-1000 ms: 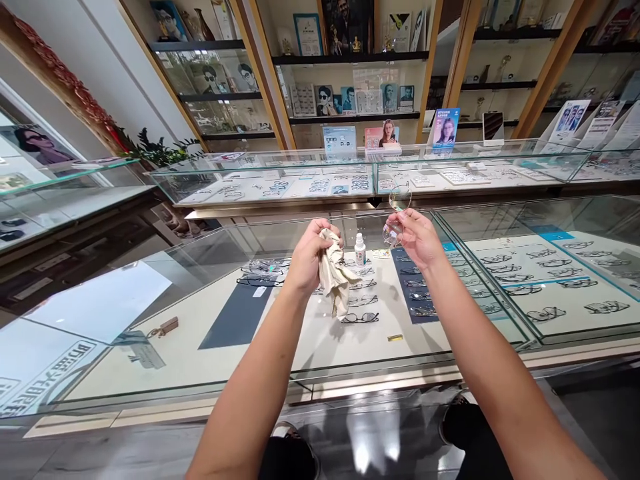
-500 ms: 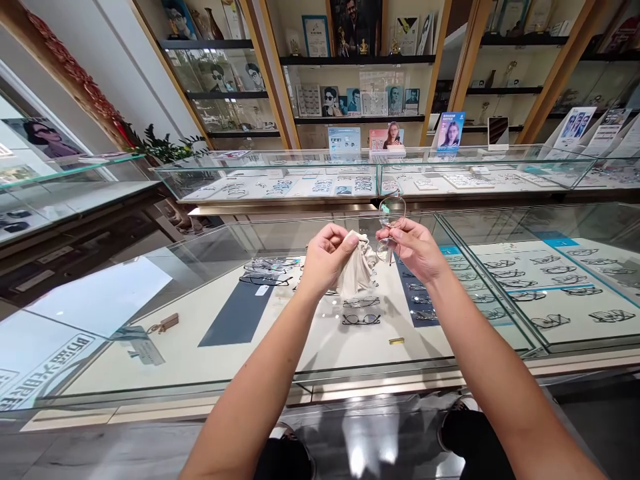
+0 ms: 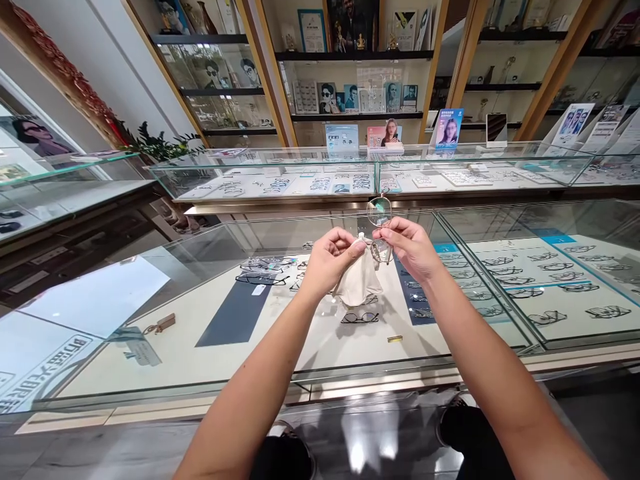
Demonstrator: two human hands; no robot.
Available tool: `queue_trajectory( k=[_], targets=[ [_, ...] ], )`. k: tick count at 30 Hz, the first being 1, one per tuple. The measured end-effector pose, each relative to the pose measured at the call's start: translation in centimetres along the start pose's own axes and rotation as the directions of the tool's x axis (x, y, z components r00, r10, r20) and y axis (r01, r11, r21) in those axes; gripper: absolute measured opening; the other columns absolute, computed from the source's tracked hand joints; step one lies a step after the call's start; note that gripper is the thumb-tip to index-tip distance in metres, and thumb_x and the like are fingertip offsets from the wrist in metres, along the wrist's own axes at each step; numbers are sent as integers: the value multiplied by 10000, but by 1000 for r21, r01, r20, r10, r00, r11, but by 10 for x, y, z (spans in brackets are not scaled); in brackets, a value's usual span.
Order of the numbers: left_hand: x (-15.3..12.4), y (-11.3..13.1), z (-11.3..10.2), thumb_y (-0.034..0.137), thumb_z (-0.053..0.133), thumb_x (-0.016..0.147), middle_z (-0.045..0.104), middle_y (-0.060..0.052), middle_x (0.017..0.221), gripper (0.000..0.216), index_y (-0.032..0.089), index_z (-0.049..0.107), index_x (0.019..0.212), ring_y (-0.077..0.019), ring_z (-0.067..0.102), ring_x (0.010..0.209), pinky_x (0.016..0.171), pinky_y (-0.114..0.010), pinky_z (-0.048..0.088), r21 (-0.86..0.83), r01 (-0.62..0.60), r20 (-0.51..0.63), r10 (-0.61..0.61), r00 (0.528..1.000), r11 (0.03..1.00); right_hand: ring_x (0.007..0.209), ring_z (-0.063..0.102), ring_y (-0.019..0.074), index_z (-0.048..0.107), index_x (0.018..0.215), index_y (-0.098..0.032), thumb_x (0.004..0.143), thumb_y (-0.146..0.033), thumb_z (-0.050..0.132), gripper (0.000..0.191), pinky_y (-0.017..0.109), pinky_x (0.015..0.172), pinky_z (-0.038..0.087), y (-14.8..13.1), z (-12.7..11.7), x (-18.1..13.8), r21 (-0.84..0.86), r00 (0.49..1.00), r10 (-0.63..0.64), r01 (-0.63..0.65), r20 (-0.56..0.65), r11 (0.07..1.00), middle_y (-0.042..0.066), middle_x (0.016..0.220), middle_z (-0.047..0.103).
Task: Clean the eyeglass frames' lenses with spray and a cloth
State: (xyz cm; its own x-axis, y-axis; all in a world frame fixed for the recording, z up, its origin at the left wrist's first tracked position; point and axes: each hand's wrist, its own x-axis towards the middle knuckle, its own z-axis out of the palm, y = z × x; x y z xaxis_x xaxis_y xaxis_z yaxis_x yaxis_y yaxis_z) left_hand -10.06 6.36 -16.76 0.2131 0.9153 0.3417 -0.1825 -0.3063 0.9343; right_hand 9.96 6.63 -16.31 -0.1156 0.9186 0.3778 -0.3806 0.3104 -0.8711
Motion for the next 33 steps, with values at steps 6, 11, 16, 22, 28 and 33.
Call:
queue_trajectory(
  k=[6, 11, 16, 22, 28, 33],
  targets=[
    [3, -2, -3, 541, 1039, 639, 753, -8, 810, 586, 202, 656, 926, -133, 677, 696, 675, -251, 553, -108, 89, 52, -84, 995, 990, 879, 744, 201, 779, 785, -258, 673, -543, 1036, 399, 337, 854, 606, 1, 2, 0, -2, 1000, -11, 11, -12, 1000, 20, 866, 824],
    [0, -3, 1, 425, 1063, 633, 788, -21, 890, 592, 195, 664, 1005, -138, 724, 761, 748, -257, 586, -167, 130, 123, -111, 986, 977, 824, 726, 174, 763, 789, -244, 678, -509, 1041, 399, 306, 796, 602, 6, 8, -2, 92, 999, 39, -40, 9, 995, 13, 871, 818],
    [-4, -6, 7, 432, 1050, 659, 771, -9, 852, 610, 199, 668, 1073, -157, 721, 732, 721, -279, 582, -195, 191, 146, -164, 976, 962, 741, 688, 144, 758, 782, -243, 666, -492, 1047, 399, 263, 687, 583, 7, 13, -4, 173, 996, 86, -87, 16, 981, 6, 842, 800],
    [-5, -9, 9, 592, 961, 752, 702, 2, 789, 511, 169, 738, 933, -128, 612, 670, 616, -238, 466, -43, 188, 163, -179, 970, 981, 724, 680, 138, 748, 785, -246, 657, -483, 1049, 403, 256, 676, 585, 6, 14, -5, 189, 995, 99, -97, 1, 977, 8, 846, 795],
    [-6, -9, 9, 620, 977, 706, 715, -4, 775, 532, 169, 776, 905, -144, 614, 657, 616, -256, 485, -61, 184, 108, -177, 978, 981, 718, 684, 135, 754, 786, -235, 668, -495, 1048, 409, 259, 690, 591, 9, 15, -5, 174, 995, 103, -103, 8, 979, 7, 858, 798],
    [-6, -8, 7, 600, 988, 711, 778, -39, 842, 560, 170, 800, 1016, -172, 690, 692, 637, -263, 536, -77, 221, 152, -208, 966, 972, 709, 674, 123, 748, 771, -229, 640, -491, 1063, 430, 236, 671, 576, 8, 14, -3, 185, 995, 104, -103, 3, 977, -3, 829, 785]
  ],
)
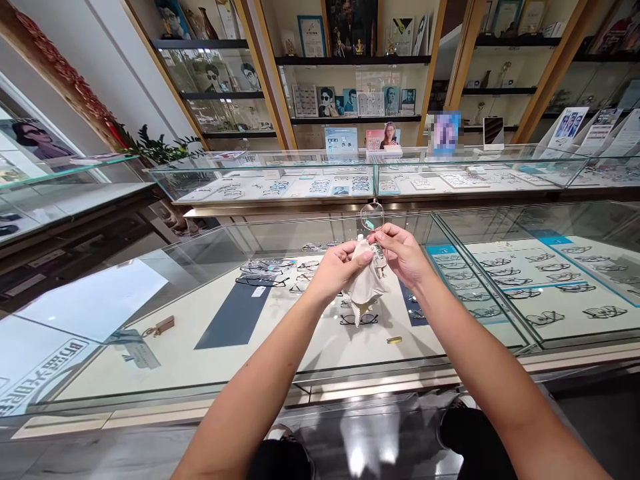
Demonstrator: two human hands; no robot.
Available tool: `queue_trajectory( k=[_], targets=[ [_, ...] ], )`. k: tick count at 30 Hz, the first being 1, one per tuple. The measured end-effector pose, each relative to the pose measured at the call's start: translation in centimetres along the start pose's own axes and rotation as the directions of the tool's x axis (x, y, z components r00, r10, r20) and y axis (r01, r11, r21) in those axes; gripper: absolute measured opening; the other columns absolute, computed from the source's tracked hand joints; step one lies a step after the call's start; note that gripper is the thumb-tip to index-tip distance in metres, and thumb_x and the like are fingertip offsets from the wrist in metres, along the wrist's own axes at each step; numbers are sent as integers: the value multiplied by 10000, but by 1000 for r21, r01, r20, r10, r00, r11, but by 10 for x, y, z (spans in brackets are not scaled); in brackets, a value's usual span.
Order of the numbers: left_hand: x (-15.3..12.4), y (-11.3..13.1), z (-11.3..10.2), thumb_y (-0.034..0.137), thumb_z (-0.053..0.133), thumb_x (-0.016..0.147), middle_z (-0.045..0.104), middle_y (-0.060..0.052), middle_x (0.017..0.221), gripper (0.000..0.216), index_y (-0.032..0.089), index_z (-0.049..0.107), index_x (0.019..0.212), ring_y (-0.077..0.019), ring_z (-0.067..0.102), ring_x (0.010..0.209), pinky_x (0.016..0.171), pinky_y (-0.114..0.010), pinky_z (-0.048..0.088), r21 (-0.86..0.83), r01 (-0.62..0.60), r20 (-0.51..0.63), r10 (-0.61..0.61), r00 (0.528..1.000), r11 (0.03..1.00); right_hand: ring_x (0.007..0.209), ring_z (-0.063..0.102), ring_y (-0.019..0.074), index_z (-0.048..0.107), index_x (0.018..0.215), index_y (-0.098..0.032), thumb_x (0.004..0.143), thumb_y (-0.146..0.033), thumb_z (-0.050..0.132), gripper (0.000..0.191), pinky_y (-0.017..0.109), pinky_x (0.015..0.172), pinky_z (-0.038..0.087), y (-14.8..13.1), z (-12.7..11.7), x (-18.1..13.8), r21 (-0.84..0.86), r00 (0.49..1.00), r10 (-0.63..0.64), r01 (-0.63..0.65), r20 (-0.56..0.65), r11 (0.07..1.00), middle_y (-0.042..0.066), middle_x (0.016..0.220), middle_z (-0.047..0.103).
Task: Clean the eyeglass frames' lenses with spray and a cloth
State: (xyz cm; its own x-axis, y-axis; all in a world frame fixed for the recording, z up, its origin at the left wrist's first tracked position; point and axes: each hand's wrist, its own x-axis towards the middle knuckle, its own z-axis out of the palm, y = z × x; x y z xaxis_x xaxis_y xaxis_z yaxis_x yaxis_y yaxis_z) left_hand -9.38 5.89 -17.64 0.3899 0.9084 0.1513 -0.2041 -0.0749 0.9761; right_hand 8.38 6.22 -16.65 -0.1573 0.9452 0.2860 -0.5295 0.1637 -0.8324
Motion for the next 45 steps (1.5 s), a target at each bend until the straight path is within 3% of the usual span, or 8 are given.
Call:
queue_trajectory(
  k=[5, 13, 25, 32, 38, 45],
  targets=[
    [-3, 5, -2, 607, 904, 828, 812, -75, 943, 525, 171, 810, 1105, -208, 744, 791, 702, -277, 574, 58, -27, 147, 18, 989, 998, 710, 665, 140, 738, 771, -243, 657, -514, 1045, 425, 258, 665, 578, -4, -2, 0, -40, 1000, -18, 17, -18, 999, 2, 826, 781],
    [-3, -3, 5, 462, 1027, 697, 801, -54, 894, 530, 158, 787, 1059, -177, 732, 767, 734, -269, 585, -38, -10, 68, 12, 998, 999, 697, 633, 121, 728, 774, -227, 653, -497, 1047, 435, 243, 657, 544, -1, 5, -3, -16, 999, -29, 29, -26, 999, -3, 834, 761],
    [-4, -5, 15, 456, 1054, 649, 813, -61, 941, 545, 138, 829, 1031, -153, 706, 780, 740, -253, 567, -84, -32, 106, 41, 994, 996, 712, 618, 131, 734, 775, -226, 666, -511, 1046, 436, 261, 665, 528, 2, 5, -5, -22, 999, -41, 41, -17, 999, 2, 844, 758],
    [-2, -12, 15, 468, 1038, 673, 768, -33, 833, 491, 136, 802, 947, -142, 679, 738, 726, -255, 549, -93, -70, 32, 73, 997, 993, 757, 647, 149, 721, 793, -223, 696, -526, 1027, 441, 295, 740, 561, 5, 7, -7, -76, 999, -38, 41, 38, 996, 11, 869, 760],
    [-5, -15, 21, 499, 1020, 692, 727, -19, 807, 508, 136, 779, 953, -137, 631, 718, 689, -250, 521, -32, -170, -96, 166, 981, 985, 767, 657, 155, 729, 794, -229, 683, -531, 1030, 440, 299, 746, 569, 15, 13, -6, 2, 999, -39, 39, -27, 999, 8, 873, 758],
    [-7, -13, 24, 648, 924, 779, 768, -53, 940, 597, 154, 801, 1090, -159, 655, 787, 725, -259, 538, 26, -284, -204, 283, 937, 959, 793, 670, 146, 787, 768, -253, 675, -518, 1033, 374, 277, 777, 579, 15, 26, -15, 69, 998, -59, 61, -29, 996, -2, 882, 774]
  ],
)
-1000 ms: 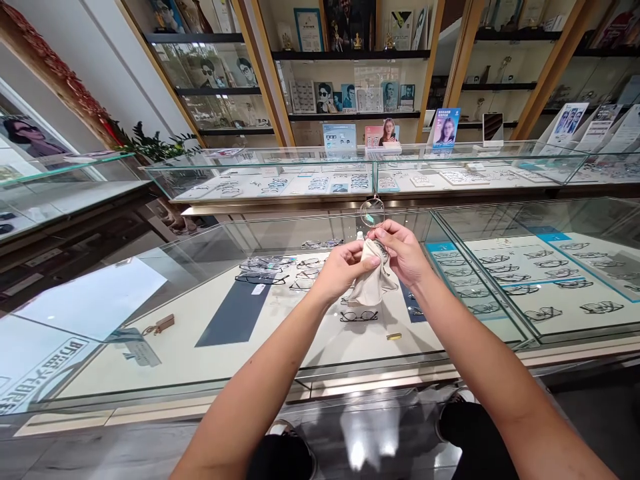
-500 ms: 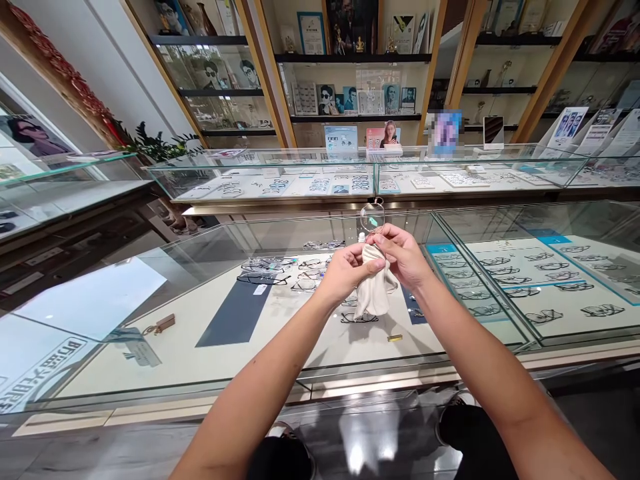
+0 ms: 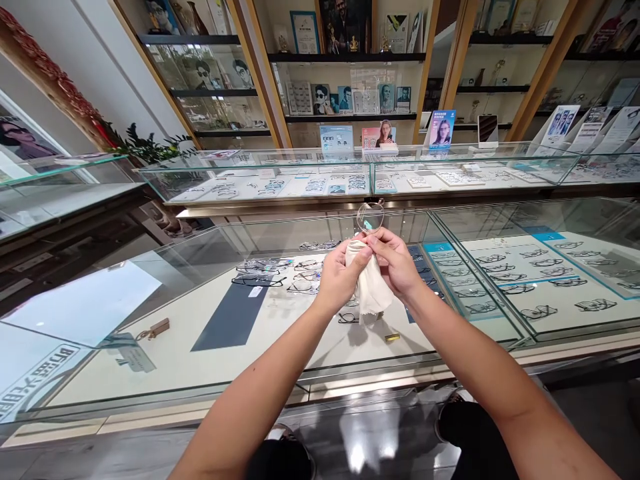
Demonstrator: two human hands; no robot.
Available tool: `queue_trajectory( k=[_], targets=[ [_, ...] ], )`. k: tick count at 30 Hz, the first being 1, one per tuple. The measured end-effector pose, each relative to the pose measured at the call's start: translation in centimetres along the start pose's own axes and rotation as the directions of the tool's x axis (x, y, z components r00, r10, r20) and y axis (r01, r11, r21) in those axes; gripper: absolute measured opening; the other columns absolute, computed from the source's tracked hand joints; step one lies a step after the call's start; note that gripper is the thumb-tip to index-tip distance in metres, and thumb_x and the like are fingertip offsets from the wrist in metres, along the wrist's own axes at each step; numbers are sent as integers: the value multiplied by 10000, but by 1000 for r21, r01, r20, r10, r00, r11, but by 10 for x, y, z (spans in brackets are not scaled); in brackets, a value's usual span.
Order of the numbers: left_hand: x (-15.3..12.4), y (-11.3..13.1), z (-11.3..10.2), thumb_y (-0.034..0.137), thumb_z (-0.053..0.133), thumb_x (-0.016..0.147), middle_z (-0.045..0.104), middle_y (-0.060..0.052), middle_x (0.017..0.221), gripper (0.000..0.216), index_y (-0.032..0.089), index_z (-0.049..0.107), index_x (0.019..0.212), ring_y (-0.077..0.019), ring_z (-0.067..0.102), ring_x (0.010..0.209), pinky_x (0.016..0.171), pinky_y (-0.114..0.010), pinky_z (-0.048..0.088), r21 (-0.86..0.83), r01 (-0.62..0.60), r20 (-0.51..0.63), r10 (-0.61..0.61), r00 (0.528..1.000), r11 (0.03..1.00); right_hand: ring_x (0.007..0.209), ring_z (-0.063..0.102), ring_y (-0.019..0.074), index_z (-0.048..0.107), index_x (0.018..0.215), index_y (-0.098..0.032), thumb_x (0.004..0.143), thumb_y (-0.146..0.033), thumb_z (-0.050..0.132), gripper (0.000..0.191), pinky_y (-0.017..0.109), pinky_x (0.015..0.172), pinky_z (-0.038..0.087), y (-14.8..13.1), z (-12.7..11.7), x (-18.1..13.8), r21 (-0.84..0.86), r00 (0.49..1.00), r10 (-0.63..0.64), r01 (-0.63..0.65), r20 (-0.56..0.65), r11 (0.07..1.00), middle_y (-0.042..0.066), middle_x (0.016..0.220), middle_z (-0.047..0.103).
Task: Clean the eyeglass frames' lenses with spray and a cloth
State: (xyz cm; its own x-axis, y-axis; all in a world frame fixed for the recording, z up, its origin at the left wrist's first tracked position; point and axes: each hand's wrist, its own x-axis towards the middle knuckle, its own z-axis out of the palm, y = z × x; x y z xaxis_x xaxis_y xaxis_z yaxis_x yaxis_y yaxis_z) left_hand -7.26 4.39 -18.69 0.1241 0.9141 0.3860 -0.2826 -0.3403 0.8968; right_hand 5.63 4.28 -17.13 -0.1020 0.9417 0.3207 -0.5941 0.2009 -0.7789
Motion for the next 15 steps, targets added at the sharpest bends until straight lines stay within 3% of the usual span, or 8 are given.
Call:
queue_trajectory(
  k=[3, 6, 9, 12, 15],
  targets=[
    [1, 1, -4, 692, 856, 843, 771, -57, 907, 604, 153, 809, 1112, -166, 655, 778, 724, -266, 532, 32, -31, 2, 31, 1000, 999, 803, 685, 156, 825, 803, -261, 666, -533, 1029, 367, 289, 810, 590, -4, 0, -3, -35, 1000, -3, 3, 5, 999, 2, 864, 781],
    [2, 3, -9, 711, 790, 899, 749, -52, 851, 577, 150, 817, 1029, -170, 636, 770, 717, -272, 507, 83, -66, 71, 61, 996, 994, 830, 713, 176, 819, 786, -255, 692, -525, 1016, 347, 314, 851, 602, -6, -4, -2, -61, 1000, 3, -2, 15, 998, 12, 871, 805],
    [4, 7, -11, 731, 761, 915, 669, -19, 730, 584, 147, 789, 926, -147, 572, 687, 659, -261, 468, 95, -29, 161, 13, 987, 995, 841, 724, 178, 798, 763, -246, 696, -513, 1014, 350, 309, 826, 601, -6, -9, 2, -66, 1000, -5, 5, -10, 998, 16, 906, 828],
    [4, 9, -9, 702, 819, 877, 649, -2, 719, 563, 147, 763, 948, -127, 545, 654, 635, -243, 457, 55, 30, 236, -42, 971, 998, 814, 718, 174, 785, 773, -238, 671, -514, 1023, 378, 304, 780, 596, -6, -12, 4, -43, 999, 9, -11, -47, 999, 17, 913, 834],
    [2, 11, -5, 632, 924, 792, 716, -23, 807, 571, 154, 762, 1061, -154, 622, 726, 683, -252, 504, 28, 45, 223, -50, 974, 999, 806, 715, 180, 768, 778, -238, 678, -522, 1014, 388, 323, 787, 601, -4, -12, 4, -54, 999, 13, -15, -45, 998, 27, 948, 844]
  ],
)
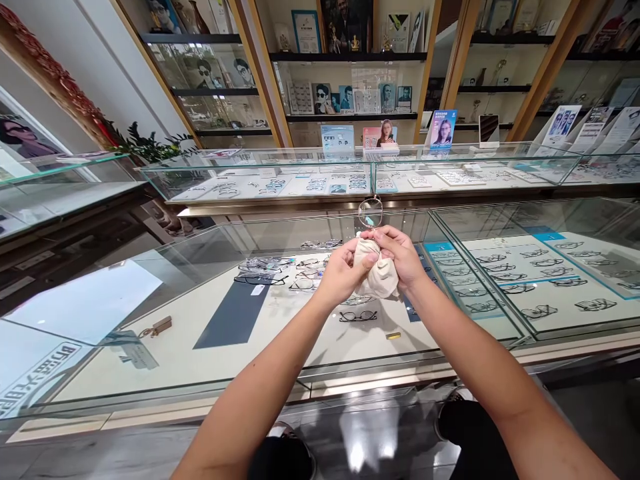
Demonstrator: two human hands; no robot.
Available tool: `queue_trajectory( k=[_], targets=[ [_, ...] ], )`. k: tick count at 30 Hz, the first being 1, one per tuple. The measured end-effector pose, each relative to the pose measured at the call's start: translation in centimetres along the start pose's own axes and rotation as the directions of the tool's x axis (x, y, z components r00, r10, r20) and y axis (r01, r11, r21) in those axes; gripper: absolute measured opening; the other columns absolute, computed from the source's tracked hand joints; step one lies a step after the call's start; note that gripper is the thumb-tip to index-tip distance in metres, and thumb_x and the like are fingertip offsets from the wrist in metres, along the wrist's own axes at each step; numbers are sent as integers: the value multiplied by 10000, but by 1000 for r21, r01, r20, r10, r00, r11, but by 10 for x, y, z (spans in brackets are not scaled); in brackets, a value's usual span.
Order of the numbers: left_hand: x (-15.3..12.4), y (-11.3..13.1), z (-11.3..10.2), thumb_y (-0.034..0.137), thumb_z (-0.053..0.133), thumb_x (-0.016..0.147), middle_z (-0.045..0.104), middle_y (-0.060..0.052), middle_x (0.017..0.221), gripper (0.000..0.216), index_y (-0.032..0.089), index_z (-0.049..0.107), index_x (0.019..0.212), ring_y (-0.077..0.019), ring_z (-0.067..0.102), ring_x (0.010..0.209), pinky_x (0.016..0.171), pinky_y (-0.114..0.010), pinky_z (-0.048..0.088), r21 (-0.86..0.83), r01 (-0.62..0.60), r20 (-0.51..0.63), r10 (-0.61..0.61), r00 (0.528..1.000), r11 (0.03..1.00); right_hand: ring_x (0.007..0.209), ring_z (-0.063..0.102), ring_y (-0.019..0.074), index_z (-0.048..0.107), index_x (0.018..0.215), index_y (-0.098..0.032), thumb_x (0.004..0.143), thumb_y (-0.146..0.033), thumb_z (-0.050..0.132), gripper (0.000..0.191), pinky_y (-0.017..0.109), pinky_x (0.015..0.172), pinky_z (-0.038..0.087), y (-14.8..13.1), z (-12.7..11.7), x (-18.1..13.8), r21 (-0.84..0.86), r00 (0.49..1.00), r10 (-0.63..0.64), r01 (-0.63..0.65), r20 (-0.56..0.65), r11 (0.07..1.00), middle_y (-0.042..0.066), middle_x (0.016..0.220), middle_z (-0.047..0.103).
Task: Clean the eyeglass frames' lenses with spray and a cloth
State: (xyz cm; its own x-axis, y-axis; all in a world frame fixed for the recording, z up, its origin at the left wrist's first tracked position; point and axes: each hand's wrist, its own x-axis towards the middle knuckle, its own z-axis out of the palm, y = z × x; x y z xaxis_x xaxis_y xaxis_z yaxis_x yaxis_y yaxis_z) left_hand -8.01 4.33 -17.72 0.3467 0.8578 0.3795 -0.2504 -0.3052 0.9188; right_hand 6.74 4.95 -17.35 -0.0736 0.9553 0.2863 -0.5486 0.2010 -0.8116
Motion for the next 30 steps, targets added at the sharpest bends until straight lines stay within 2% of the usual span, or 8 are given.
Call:
queue_trajectory(
  k=[6, 8, 13, 15, 18, 24, 27, 30],
  targets=[
    [-4, 2, 2, 663, 881, 826, 704, -21, 792, 526, 178, 791, 1007, -185, 643, 770, 733, -278, 519, 103, -94, -193, 113, 975, 990, 803, 701, 187, 808, 778, -265, 712, -574, 995, 367, 343, 846, 599, 3, 0, -1, -111, 995, -24, 35, 96, 993, 26, 910, 832],
    [-3, 1, -1, 710, 820, 866, 700, -30, 802, 545, 175, 801, 969, -191, 631, 789, 743, -282, 509, 135, -108, -193, 133, 972, 985, 802, 705, 188, 818, 781, -269, 704, -585, 1000, 372, 352, 869, 603, 2, -1, -1, -118, 994, -23, 36, 109, 992, 24, 891, 827],
    [2, 1, -10, 831, 710, 882, 683, -36, 790, 669, 166, 780, 852, -179, 572, 752, 712, -282, 472, 203, -47, -54, 59, 997, 978, 863, 728, 199, 823, 795, -256, 702, -567, 1010, 375, 347, 872, 602, -6, -6, 1, -146, 996, -39, 51, 86, 988, 25, 898, 819],
    [3, 3, -12, 853, 702, 870, 696, -40, 804, 688, 170, 781, 855, -189, 585, 771, 739, -290, 483, 218, -42, -43, 52, 998, 975, 892, 728, 197, 823, 806, -254, 719, -555, 1006, 363, 336, 871, 597, -10, -7, 1, -144, 994, -50, 63, 94, 987, 25, 914, 818],
    [3, 6, -12, 860, 735, 835, 721, -53, 848, 690, 171, 778, 843, -207, 610, 821, 777, -301, 495, 212, -55, -70, 71, 995, 976, 907, 723, 201, 806, 796, -248, 721, -561, 1003, 378, 340, 879, 594, -14, -7, 0, -142, 992, -51, 67, 111, 988, 30, 918, 811],
    [3, 8, -13, 798, 814, 810, 602, -10, 712, 639, 168, 729, 749, -149, 495, 690, 647, -264, 410, 183, -73, -160, 103, 982, 980, 911, 696, 201, 808, 852, -257, 751, -573, 973, 370, 338, 889, 571, -19, -10, -1, -171, 990, -50, 73, 135, 983, 36, 958, 788],
    [5, 9, -17, 781, 840, 796, 582, 1, 683, 631, 165, 720, 723, -132, 471, 658, 622, -259, 395, 143, -85, -231, 117, 966, 986, 930, 671, 205, 803, 815, -258, 826, -541, 925, 309, 331, 889, 542, -19, -15, 0, -220, 975, -81, 127, 207, 967, 33, 931, 752],
    [7, 10, -22, 792, 874, 741, 653, -14, 706, 640, 162, 763, 759, -147, 542, 670, 635, -267, 437, 77, -51, -284, 71, 956, 996, 878, 628, 193, 803, 798, -248, 873, -492, 895, 272, 318, 835, 497, -19, -18, 2, -290, 950, -57, 150, 306, 945, 23, 879, 714]
  ],
)
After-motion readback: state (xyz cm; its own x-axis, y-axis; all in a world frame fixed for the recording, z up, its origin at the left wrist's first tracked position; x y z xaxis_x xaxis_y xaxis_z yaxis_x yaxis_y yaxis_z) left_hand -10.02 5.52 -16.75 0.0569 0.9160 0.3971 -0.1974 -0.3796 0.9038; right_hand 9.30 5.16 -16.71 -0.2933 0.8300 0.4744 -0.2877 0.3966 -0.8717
